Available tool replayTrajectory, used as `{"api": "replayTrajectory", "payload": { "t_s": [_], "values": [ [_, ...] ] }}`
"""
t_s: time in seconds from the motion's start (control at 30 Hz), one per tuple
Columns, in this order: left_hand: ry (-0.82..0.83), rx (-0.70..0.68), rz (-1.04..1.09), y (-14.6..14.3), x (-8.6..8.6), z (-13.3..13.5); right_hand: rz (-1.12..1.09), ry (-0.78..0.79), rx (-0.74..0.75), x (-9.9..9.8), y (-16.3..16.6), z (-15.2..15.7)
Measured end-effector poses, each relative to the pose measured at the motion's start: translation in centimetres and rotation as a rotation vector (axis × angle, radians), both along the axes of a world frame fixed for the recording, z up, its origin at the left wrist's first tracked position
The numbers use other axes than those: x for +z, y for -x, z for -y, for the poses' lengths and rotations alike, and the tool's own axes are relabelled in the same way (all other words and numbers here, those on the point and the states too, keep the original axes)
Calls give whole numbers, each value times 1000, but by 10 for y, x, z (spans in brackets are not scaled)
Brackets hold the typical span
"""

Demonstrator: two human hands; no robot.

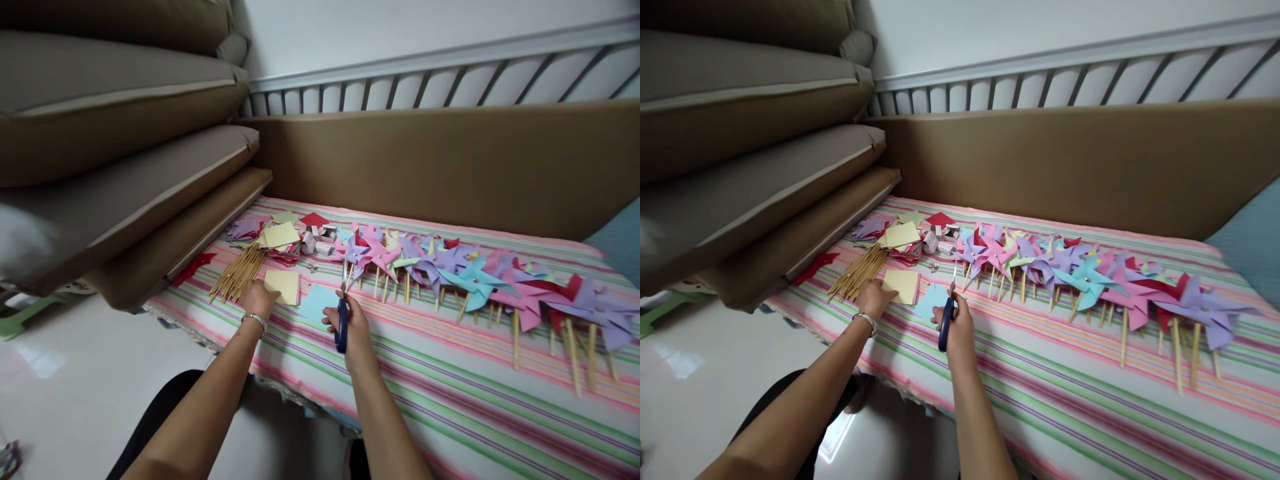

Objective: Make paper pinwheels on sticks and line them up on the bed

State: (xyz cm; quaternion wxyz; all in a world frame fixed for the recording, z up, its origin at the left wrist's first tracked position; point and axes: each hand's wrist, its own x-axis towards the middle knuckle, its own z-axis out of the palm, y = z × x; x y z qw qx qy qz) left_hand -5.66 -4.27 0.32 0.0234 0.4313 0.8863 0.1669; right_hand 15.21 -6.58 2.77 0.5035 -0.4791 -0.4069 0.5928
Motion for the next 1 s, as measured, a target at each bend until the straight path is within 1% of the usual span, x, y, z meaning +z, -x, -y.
{"api": "replayTrajectory", "payload": {
  "t_s": [0.17, 0.33, 0.4, 0.47, 0.53, 0.6, 0.73, 1.0],
  "values": [
    [-41, -2, -23, -2, -2, 1, -1, 0, 6, 2, -1, 0],
    [-97, -64, -48, -8, -1, 7, 3, 4, 2, 1, -2, 0],
    [-169, -175, -73, -10, -1, 11, 3, 14, 1, 1, -3, 0],
    [-224, -382, -85, -9, -3, 14, 2, 17, 2, 0, -3, 0],
    [-208, -588, -76, -6, -6, 15, 0, 15, 2, -1, -4, 0],
    [-137, -693, -52, -1, -8, 14, -3, 18, -1, -1, -4, 0],
    [-57, -728, 0, 7, -9, 9, -4, 30, -8, 0, -3, 0],
    [-31, -743, 42, 18, -6, 3, -9, 51, 0, 5, -3, 2]
  ]
}}
